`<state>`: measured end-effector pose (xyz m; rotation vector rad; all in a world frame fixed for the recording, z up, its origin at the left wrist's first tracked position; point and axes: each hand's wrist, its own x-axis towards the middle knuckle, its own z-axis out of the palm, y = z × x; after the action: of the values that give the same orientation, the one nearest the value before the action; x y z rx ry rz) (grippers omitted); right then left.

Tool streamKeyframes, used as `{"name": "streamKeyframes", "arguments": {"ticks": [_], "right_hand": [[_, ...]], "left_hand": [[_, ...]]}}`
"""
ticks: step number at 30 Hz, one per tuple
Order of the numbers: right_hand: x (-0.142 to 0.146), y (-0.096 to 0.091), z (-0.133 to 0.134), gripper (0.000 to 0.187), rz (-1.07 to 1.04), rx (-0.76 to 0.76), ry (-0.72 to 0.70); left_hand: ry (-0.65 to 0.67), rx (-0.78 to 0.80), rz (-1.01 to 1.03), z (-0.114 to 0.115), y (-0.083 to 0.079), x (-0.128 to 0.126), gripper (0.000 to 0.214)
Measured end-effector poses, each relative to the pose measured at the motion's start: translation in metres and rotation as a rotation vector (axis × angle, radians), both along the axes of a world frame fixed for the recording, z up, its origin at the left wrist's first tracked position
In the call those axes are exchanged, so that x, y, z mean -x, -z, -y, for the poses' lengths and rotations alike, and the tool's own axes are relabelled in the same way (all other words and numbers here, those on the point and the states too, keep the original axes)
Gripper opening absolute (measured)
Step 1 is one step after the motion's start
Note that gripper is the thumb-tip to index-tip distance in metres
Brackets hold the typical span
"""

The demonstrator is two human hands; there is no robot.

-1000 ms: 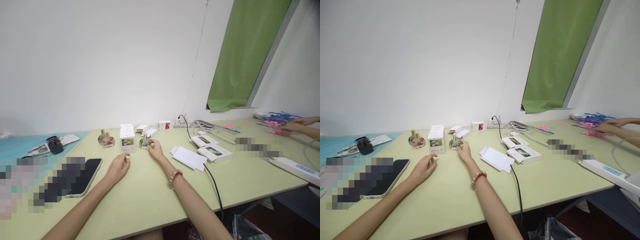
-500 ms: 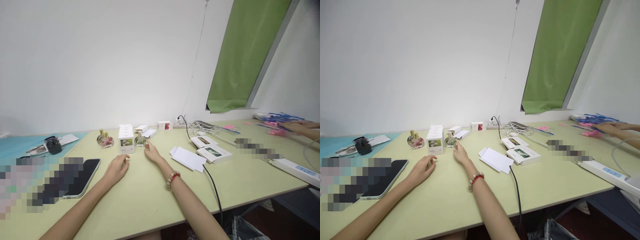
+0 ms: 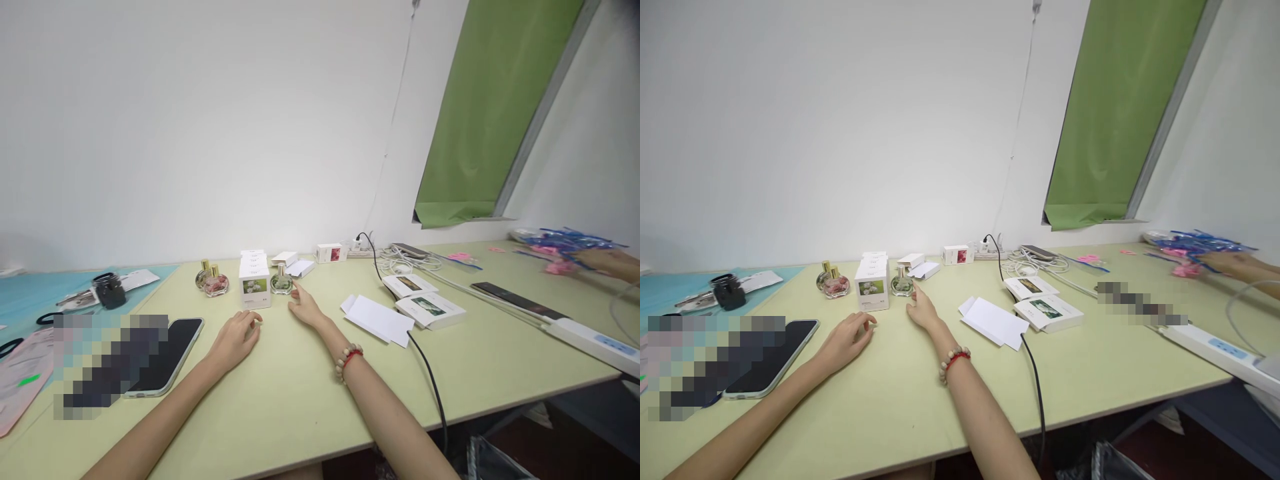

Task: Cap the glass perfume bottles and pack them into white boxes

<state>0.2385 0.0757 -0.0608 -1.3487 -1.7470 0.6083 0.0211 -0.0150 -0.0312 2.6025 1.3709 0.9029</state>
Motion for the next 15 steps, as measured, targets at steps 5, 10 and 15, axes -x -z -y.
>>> {"name": "streamKeyframes", "arguments": {"ticks": [5, 10, 15], "right_hand": [[0.000, -0.002, 0.001, 0.073, -0.009, -0.001, 0.038], [0.002, -0.002, 0.005, 0.078, -0.027, 0.018, 0.116], [0.008, -0.009, 0.022, 0.083, -0.018, 0.062, 0.164]], "left_hand": [[0.010, -0.048, 0.029, 0.003, -0.006, 0.002, 0.020], [-0.094, -0.415, 0.309, 0.013, -0.038, 0.013, 0.016], [-0.296, -0.695, 0.850, 0.060, -0.104, 0.048, 0.014]]}}
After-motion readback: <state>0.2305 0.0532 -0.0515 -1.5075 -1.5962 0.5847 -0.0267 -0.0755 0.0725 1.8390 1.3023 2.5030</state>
